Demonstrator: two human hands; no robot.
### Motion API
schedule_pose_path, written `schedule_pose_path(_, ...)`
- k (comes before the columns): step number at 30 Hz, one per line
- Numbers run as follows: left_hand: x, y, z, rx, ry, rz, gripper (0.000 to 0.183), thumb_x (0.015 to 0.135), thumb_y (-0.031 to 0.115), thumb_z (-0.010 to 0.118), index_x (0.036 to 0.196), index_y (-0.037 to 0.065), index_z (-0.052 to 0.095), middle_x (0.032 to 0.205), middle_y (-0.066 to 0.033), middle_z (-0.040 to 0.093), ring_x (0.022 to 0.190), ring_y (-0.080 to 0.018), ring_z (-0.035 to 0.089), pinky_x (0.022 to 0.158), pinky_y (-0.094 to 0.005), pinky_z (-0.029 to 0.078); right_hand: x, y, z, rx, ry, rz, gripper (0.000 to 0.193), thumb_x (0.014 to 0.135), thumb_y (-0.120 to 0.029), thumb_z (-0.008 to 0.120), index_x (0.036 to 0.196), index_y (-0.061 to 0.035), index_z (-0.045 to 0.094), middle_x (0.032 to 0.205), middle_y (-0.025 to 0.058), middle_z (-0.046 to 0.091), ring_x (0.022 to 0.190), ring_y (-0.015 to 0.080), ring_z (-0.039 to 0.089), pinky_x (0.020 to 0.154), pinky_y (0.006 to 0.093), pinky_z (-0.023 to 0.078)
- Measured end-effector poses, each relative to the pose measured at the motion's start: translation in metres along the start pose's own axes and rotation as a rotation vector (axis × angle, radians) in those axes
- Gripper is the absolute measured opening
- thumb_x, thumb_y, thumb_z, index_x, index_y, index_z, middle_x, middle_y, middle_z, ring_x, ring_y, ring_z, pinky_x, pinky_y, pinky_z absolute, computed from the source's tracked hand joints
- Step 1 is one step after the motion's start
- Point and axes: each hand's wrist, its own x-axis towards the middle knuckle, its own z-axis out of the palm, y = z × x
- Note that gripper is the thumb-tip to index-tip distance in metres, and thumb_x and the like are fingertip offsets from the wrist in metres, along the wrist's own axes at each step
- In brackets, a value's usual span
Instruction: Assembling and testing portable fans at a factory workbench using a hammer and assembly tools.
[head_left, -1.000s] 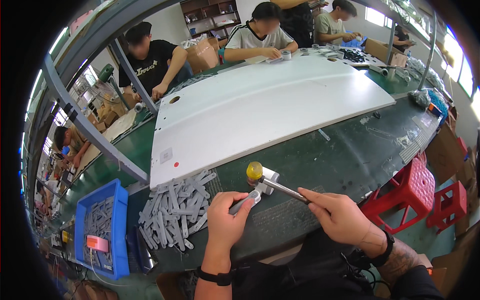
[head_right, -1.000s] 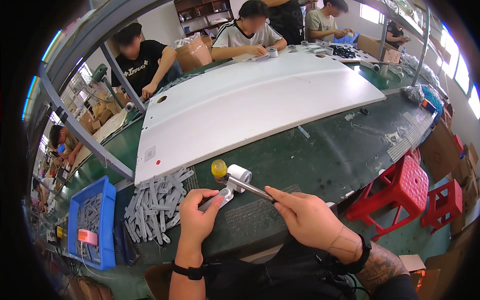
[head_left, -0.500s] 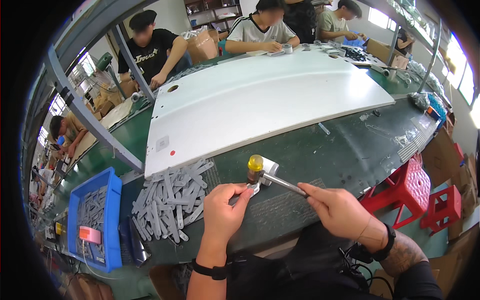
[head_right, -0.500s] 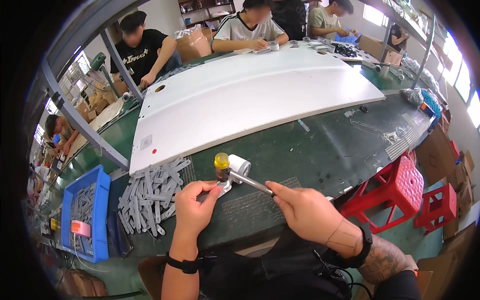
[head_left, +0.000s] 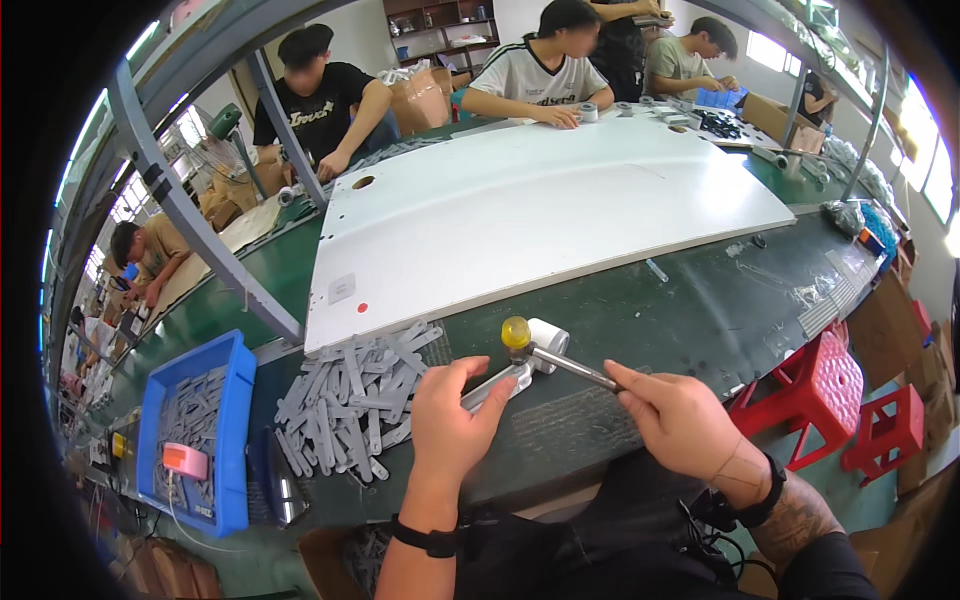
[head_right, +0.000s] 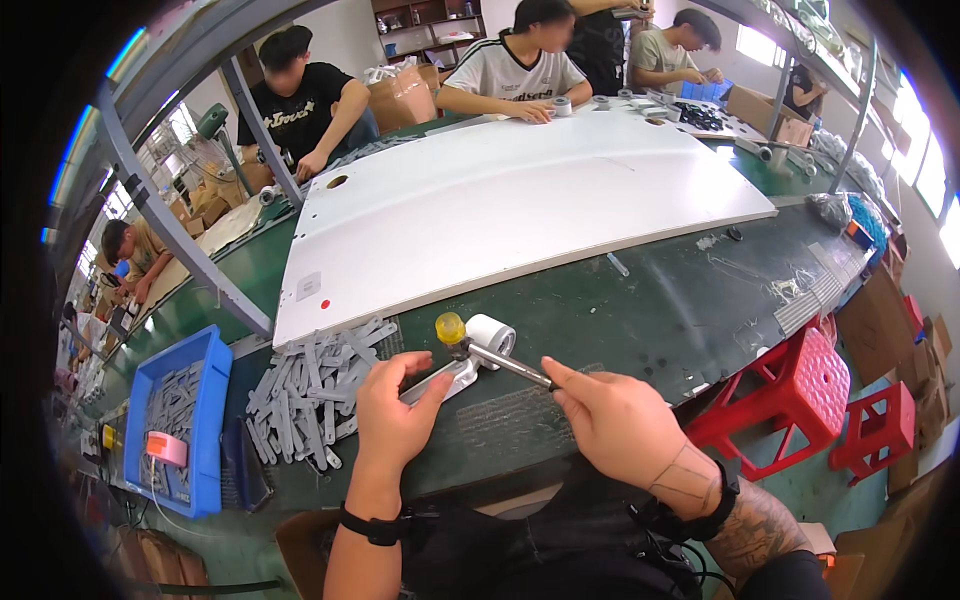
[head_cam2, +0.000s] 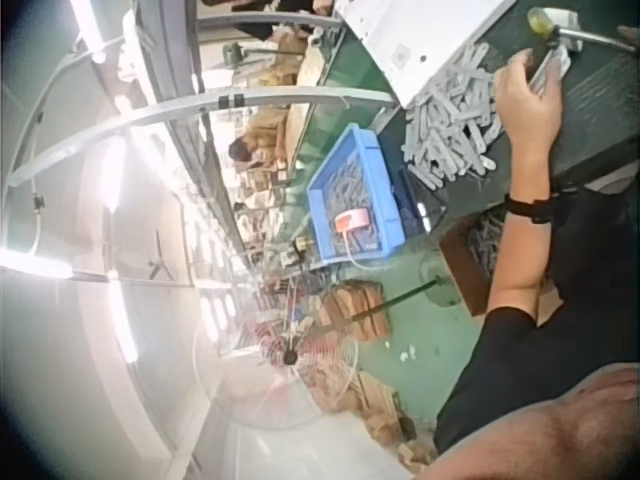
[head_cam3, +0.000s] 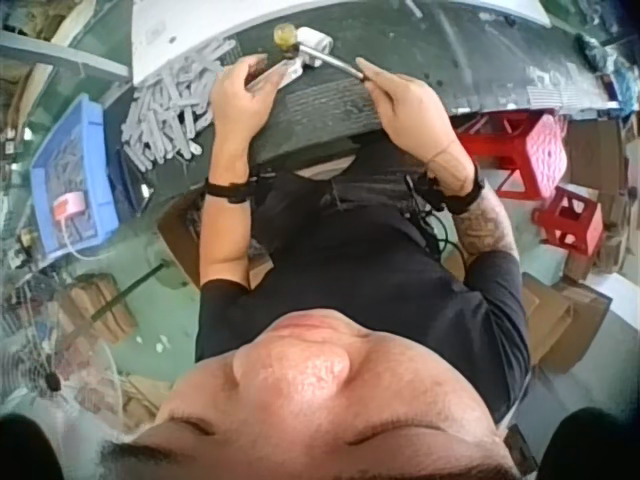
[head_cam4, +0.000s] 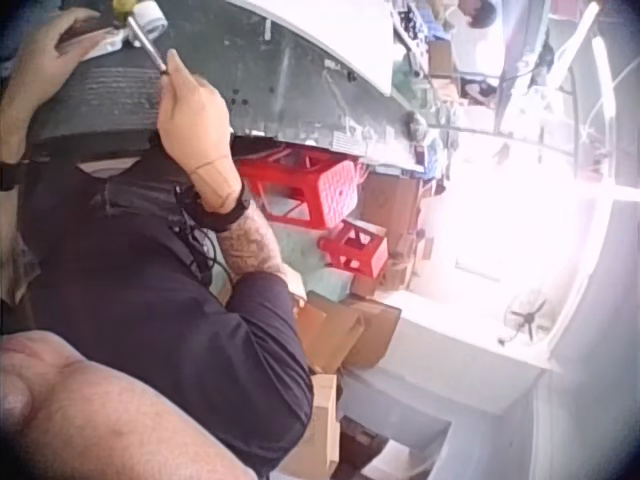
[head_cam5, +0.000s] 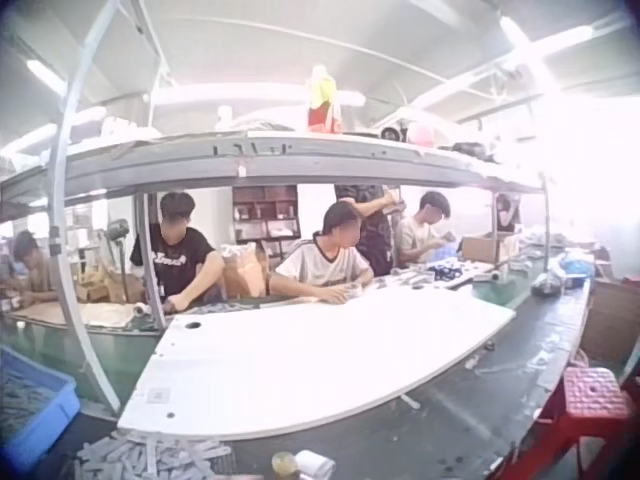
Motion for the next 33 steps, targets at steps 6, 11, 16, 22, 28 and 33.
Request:
schedule_pose_path(6, -0.009, -0.015, -0.032, 0.194, -0.190, 0.072, 0.029, 0.085, 0.029, 0.094, 0.097, 0.006, 0.081, 0.090, -0.0086, 0.076, 0.094, -0.0317, 0.068, 0.085, -0.0441, 0.055, 0.009, -0.023, -0.013, 0.129, 0.100, -0.040, 0.046, 0.106, -0.008, 0.070, 0.152, -0.0044, 0.068, 0.097, 0.0207, 0.077, 0.086, 0.0386, 0.074, 0.076, 0.0442, 0.058)
schedule_pose_path(11, -0.007, -0.025, -0.022, 0.065, -0.162, 0.097, 0.027, 0.082, 0.027, 0.095, 0.091, 0.008, 0.078, 0.084, -0.0063, 0.070, 0.091, -0.0311, 0.064, 0.081, -0.0449, 0.050, 0.008, -0.015, 0.000, -0.014, -0.049, -0.113, 0.043, 0.105, -0.007, 0.071, 0.148, -0.0071, 0.071, 0.090, 0.0187, 0.074, 0.084, 0.0389, 0.074, 0.073, 0.0477, 0.058)
schedule_pose_path(16, -0.009, -0.029, -0.023, 0.049, -0.157, 0.093, 0.028, 0.082, 0.026, 0.095, 0.089, 0.007, 0.076, 0.084, -0.0058, 0.068, 0.090, -0.0305, 0.064, 0.083, -0.0457, 0.048, 0.019, -0.030, -0.013, 0.055, 0.013, -0.087, 0.040, 0.106, -0.011, 0.071, 0.146, -0.0078, 0.072, 0.092, 0.0186, 0.076, 0.084, 0.0385, 0.075, 0.073, 0.0489, 0.059)
schedule_pose_path(22, -0.007, -0.031, -0.017, -0.028, -0.166, 0.066, 0.029, 0.080, 0.021, 0.096, 0.090, 0.003, 0.076, 0.086, -0.0105, 0.070, 0.087, -0.0323, 0.065, 0.081, -0.0442, 0.050, 0.009, -0.011, 0.005, 0.081, -0.089, -0.093, 0.039, 0.108, -0.011, 0.067, 0.146, -0.0046, 0.072, 0.092, 0.0191, 0.075, 0.083, 0.0390, 0.074, 0.075, 0.0474, 0.059)
schedule_pose_path(28, -0.009, -0.035, -0.017, -0.048, -0.153, 0.058, 0.030, 0.079, 0.021, 0.097, 0.091, 0.003, 0.076, 0.085, -0.0111, 0.070, 0.085, -0.0325, 0.065, 0.079, -0.0431, 0.051, 0.011, -0.040, 0.000, 0.157, -0.013, -0.069, 0.040, 0.107, -0.013, 0.067, 0.147, -0.0090, 0.072, 0.091, 0.0190, 0.075, 0.083, 0.0426, 0.073, 0.075, 0.0482, 0.059)
schedule_pose_path(33, -0.010, -0.036, -0.019, -0.022, -0.228, -0.041, 0.031, 0.083, 0.029, 0.095, 0.091, 0.007, 0.075, 0.086, -0.0073, 0.070, 0.088, -0.0323, 0.065, 0.081, -0.0452, 0.049, 0.012, -0.027, 0.012, 0.050, -0.191, -0.128, 0.041, 0.107, -0.015, 0.069, 0.146, -0.0035, 0.071, 0.090, 0.0215, 0.075, 0.081, 0.0425, 0.074, 0.074, 0.0475, 0.060)
